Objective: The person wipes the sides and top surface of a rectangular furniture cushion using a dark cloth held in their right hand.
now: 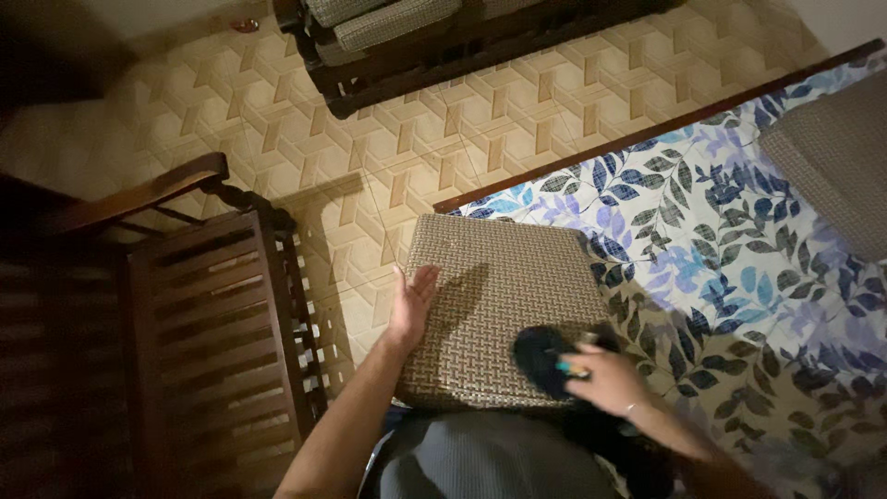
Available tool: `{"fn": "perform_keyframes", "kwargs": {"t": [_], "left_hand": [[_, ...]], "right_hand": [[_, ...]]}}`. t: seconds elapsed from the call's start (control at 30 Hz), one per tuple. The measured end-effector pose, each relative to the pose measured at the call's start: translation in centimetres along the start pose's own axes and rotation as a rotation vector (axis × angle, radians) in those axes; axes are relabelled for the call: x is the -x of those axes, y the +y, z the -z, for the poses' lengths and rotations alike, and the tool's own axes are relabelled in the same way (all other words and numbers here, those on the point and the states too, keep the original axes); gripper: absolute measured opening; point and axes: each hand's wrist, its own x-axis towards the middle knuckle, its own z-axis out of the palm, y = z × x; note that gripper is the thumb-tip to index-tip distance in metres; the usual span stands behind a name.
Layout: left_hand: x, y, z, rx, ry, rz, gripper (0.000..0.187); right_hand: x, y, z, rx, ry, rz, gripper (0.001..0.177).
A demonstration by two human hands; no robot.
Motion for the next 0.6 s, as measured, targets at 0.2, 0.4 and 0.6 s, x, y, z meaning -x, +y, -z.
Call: {"fn": "perform_keyframes", "kwargs": {"t": [0.2, 0.4, 0.6], "left_hand": [[-0.2, -0.3, -0.3, 0.003, -0.096, -0.076, 0.102], [0.0, 0.1, -0.4, -0.009, -0.098, -0.061, 0.102], [0.0, -0.2, 0.2, -0.038, -0.058, -0.068, 0.101]], "right_hand": [[-12.0, 8.8, -0.9, 0.088, 0.241, -0.164, 0.062], [-18.4, -5.1, -1.3, 0.118, 0.212, 0.095, 0.062], [-3.6, -14.1, 1.8, 0.083, -0.210, 0.149, 0.065]]}}
